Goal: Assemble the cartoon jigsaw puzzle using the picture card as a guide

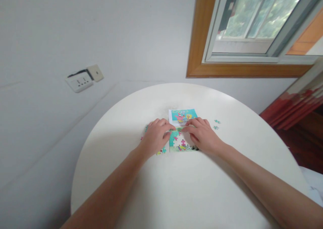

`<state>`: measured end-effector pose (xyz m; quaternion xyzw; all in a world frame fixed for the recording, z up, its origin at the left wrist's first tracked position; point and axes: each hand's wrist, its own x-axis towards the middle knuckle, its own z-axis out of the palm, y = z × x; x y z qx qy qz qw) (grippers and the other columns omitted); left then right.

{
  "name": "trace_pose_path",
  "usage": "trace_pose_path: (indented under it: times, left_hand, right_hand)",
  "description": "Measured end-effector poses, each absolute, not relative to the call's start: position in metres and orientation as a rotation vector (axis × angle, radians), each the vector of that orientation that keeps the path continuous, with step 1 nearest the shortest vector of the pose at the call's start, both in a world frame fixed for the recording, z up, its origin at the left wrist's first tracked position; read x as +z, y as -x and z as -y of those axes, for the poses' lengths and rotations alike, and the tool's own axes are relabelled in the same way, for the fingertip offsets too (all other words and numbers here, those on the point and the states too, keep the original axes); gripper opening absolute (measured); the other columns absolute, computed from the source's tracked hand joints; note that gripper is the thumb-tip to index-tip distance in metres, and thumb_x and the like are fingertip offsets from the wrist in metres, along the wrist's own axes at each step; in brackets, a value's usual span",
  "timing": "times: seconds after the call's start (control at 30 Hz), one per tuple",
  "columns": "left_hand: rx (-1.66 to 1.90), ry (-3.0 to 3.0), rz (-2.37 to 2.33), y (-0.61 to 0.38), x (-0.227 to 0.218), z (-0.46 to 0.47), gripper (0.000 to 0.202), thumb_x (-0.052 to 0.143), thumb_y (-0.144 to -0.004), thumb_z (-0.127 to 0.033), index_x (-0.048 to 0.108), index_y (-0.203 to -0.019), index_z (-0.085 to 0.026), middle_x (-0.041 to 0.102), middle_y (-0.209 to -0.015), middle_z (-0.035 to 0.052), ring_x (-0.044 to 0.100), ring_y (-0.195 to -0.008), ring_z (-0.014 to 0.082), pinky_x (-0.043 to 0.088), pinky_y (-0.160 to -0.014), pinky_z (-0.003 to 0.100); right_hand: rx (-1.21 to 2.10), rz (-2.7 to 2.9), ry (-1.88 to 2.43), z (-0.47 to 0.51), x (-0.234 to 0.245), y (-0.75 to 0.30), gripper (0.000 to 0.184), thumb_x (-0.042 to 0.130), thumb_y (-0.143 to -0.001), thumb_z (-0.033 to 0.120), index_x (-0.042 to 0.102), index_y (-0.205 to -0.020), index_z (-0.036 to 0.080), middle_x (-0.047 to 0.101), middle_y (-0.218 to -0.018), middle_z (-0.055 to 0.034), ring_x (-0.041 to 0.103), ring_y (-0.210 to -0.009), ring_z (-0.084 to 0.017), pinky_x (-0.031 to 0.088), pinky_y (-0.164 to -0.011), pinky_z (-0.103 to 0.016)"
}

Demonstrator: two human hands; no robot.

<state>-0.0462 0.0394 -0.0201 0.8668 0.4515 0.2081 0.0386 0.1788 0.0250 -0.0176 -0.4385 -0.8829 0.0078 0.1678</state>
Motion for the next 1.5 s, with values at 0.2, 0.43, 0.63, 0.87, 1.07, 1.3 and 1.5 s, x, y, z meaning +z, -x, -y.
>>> trace_pose_path:
  times: [0.2,0.43,0.63,0.87,1.07,1.3,1.5]
  left_hand:
    - [0.845,-2.56,-1.56,0.06,-0.012,-0.048,0.027,0.047,-0.082,-0.014,0.069,-0.092,-0.025,0.059,-0.092,0.0042,0.05,-0.089,0.0204,0.04,-0.084,0.036]
    - [1.024,-2.49,-1.763,0.078,-0.011,-0.055,0.024,0.046,-0.08,-0.015,0.068,-0.086,-0.022,0.057,-0.09,0.0051,0.049,-0.092,0.0219,0.037,-0.091,0.04]
    - [1.086,-2.423,-1.859,0.093,-0.01,-0.061,0.026,0.044,-0.08,-0.014,0.068,-0.085,-0.021,0.058,-0.088,0.0052,0.051,-0.092,0.022,0.036,-0.092,0.04]
    - [0.852,-2.373,-1.943,0.12,0.0,-0.062,0.031,0.042,-0.075,-0.011,0.069,-0.086,-0.022,0.064,-0.085,0.0048,0.055,-0.092,0.0219,0.037,-0.091,0.041]
    - [0.395,-2.322,-1.914,0.131,-0.002,-0.056,0.025,0.051,-0.075,-0.025,0.071,-0.09,-0.024,0.067,-0.086,0.004,0.06,-0.086,0.0206,0.043,-0.085,0.034]
    - [0.106,-2.087,-1.971,0.127,0.006,-0.047,0.022,0.057,-0.071,-0.024,0.069,-0.09,-0.023,0.068,-0.089,0.0017,0.061,-0.082,0.0184,0.044,-0.069,0.025]
    - [-0.033,-2.037,-1.94,0.124,0.015,-0.04,0.024,0.06,-0.071,-0.029,0.066,-0.092,-0.019,0.067,-0.086,0.0005,0.061,-0.081,0.0173,0.042,-0.066,0.024]
  right_hand:
    - [0.053,2.445,1.269,-0.026,-0.023,-0.184,0.039,0.046,-0.08,0.009,0.06,-0.113,0.023,0.058,-0.113,-0.0088,0.045,-0.104,-0.023,0.032,-0.084,-0.036]
    - [0.126,2.53,1.174,-0.017,-0.02,-0.179,0.038,0.04,-0.089,0.02,0.056,-0.122,0.028,0.052,-0.125,-0.0077,0.041,-0.113,-0.024,0.029,-0.091,-0.04]
    - [0.134,2.433,1.216,-0.019,-0.025,-0.181,0.04,0.039,-0.087,0.017,0.053,-0.123,0.022,0.054,-0.124,-0.0089,0.042,-0.114,-0.025,0.031,-0.093,-0.04]
    - [0.146,2.156,1.313,-0.031,-0.036,-0.197,0.035,0.042,-0.079,0.012,0.055,-0.112,0.018,0.059,-0.113,-0.0101,0.048,-0.106,-0.025,0.037,-0.09,-0.04]
    - [0.238,2.088,1.293,-0.038,-0.043,-0.201,0.03,0.045,-0.082,0.017,0.059,-0.108,0.02,0.062,-0.109,-0.0075,0.052,-0.103,-0.024,0.039,-0.09,-0.039]
    - [0.291,2.223,1.111,-0.036,-0.022,-0.176,0.027,0.047,-0.082,0.014,0.066,-0.1,0.022,0.064,-0.101,-0.0064,0.054,-0.098,-0.021,0.04,-0.088,-0.038]
    - [0.333,2.567,0.895,-0.031,-0.006,-0.103,0.027,0.051,-0.084,0.015,0.069,-0.101,0.026,0.064,-0.093,-0.0044,0.052,-0.091,-0.019,0.036,-0.086,-0.035]
